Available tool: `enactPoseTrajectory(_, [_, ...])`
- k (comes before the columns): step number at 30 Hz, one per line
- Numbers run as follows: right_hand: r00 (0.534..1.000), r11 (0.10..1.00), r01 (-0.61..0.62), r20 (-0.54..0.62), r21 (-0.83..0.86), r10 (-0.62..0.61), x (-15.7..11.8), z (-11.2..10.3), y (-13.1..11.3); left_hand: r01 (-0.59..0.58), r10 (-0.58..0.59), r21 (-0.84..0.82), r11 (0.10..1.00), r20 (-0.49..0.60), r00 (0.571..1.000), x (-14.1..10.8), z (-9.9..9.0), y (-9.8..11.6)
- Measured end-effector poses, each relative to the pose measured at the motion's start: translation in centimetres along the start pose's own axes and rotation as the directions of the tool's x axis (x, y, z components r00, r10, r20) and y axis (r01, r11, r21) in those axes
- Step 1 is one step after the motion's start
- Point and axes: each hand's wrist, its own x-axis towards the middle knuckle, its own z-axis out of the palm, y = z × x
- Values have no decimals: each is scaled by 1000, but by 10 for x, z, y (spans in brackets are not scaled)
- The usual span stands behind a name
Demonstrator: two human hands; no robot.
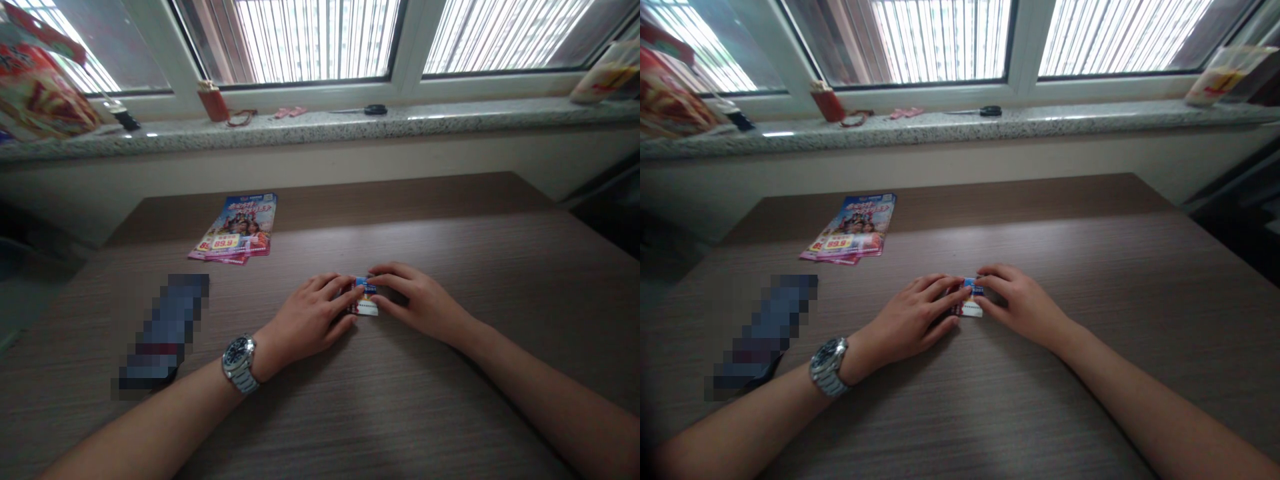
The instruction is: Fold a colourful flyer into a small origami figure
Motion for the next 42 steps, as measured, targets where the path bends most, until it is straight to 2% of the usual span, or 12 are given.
enactPoseTrajectory(9, [995, 998, 64, 79, 4, -65, -1, 1, 2, 12, -15, -49, 999, -54, 998, 1, 3, -3])
enactPoseTrajectory(14, [993, 995, 98, 70, 18, -99, -1, 3, 4, -11, 3, -76, 997, -97, 995, 2, 3, -5])
enactPoseTrajectory(27, [978, 982, 189, 84, 33, -191, -2, 6, 3, -20, 10, -86, 996, -125, 992, 3, 1, -6])
enactPoseTrajectory(32, [986, 985, 153, 54, 74, -157, -3, 5, -1, -2, -19, -129, 992, -163, 986, 3, -1, -7])
enactPoseTrajectory(35, [993, 990, 112, 11, 86, -113, -4, 4, -5, -2, -38, -175, 985, -224, 974, 3, -2, -6])
enactPoseTrajectory(39, [997, 988, 69, -36, 136, -64, -4, 2, -13, 5, -114, -327, 945, -315, 942, 3, -3, -1])
enactPoseTrajectory(42, [997, 976, 54, -72, 211, -39, -2, 1, -21, -11, -159, -449, 893, -340, 927, 3, -5, 5])
